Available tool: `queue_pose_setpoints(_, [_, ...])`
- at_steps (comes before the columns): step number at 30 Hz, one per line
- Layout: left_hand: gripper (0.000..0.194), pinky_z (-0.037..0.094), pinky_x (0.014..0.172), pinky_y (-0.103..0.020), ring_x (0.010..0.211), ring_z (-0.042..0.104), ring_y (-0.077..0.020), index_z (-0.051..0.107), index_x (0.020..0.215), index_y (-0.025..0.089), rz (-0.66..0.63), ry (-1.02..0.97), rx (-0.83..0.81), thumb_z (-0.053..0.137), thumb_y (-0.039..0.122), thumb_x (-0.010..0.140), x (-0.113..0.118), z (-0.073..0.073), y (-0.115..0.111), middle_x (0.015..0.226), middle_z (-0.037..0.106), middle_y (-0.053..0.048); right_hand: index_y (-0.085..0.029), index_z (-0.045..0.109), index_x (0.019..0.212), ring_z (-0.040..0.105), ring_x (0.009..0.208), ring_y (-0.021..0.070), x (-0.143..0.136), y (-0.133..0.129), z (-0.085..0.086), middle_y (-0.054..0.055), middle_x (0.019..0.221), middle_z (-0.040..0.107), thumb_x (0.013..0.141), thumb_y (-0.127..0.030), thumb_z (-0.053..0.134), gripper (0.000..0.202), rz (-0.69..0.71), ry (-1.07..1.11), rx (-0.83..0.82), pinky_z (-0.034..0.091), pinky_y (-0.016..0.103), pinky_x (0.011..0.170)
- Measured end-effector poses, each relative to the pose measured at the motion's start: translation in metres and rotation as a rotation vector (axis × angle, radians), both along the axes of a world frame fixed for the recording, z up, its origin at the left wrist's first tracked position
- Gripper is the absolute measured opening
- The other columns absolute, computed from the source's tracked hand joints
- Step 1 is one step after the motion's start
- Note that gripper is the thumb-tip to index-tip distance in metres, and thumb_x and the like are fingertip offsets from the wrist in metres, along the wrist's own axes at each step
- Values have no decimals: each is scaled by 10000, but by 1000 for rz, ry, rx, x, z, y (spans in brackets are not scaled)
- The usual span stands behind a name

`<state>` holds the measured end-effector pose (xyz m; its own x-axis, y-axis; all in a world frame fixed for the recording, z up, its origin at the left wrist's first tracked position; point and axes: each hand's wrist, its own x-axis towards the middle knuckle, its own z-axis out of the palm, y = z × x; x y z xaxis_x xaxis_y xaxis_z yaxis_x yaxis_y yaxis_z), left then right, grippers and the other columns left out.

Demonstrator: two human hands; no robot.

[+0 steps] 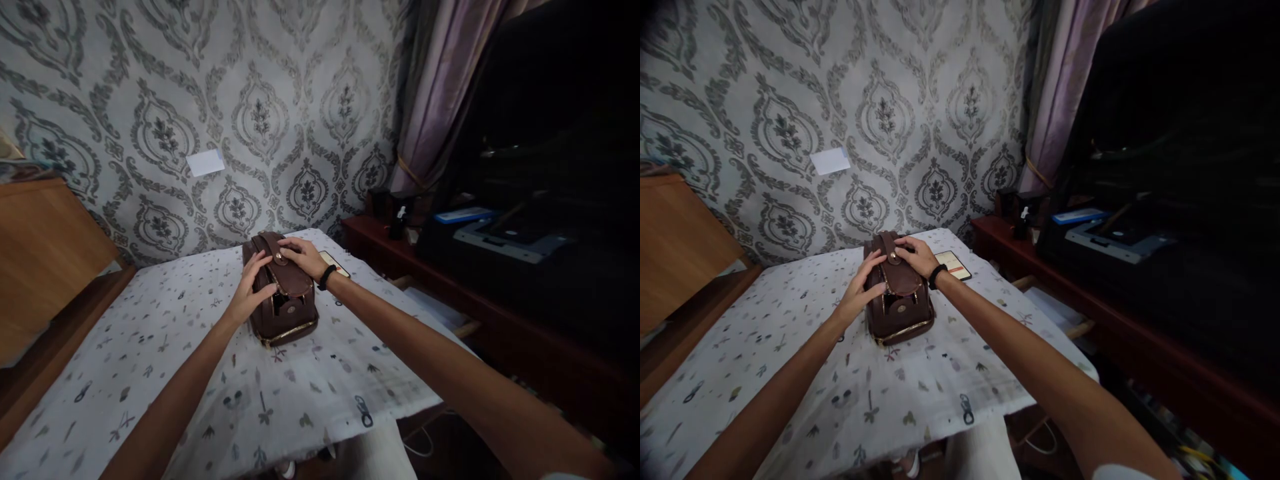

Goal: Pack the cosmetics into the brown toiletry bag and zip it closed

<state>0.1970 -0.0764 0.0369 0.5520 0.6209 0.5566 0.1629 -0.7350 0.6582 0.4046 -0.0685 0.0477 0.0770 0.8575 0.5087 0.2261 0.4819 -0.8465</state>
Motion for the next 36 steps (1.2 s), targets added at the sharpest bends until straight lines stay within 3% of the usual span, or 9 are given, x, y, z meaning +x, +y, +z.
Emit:
queue_pose_setpoints(10, [567,177,1200,-500,1470,232,-299,514,1248,258,93,-54,-68,738,395,746,15,-1,-5,1523,368,-96,-206,671,1091,625,1067,208,-1,-10,-7,50,1127,699,802,-316,623,312,12,-4,33,454,374,986])
queue_pose_setpoints(16, [599,215,1188,-471,1463,252,-289,462,1258,271,28,-36,-164,751,352,740,12,-1,0,1558,277,-100,-180,655,1124,619,1098,224,-4,-13,-11,80,1163,683,810,-330,610,351,25,1,39,438,394,1017])
queue_pose_setpoints(26, [534,209,1189,-510,1470,237,-292,434,1319,226,-17,126,70,627,418,859,-5,7,-3,1547,294,-154,-206,666,1112,620,1119,237,-10,-28,-17,72,1182,680,808,-408,637,367,24,27,46,436,397,1023])
queue_pose_setpoints(31, [724,162,1189,-565,1505,84,-343,348,1431,254,-18,270,132,668,476,820,-11,9,-23,1601,209,-137,-214,681,1093,610,1134,227,-14,-36,-17,51,1162,689,804,-336,620,320,-21,45,47,383,404,1076])
queue_pose_setpoints(36, [535,194,1188,-532,1490,165,-303,435,1340,245,145,169,186,633,280,844,2,-1,-36,1547,314,-116,-194,690,1086,637,1024,206,-17,-38,-16,29,957,710,800,-299,595,319,-46,48,55,359,408,1087])
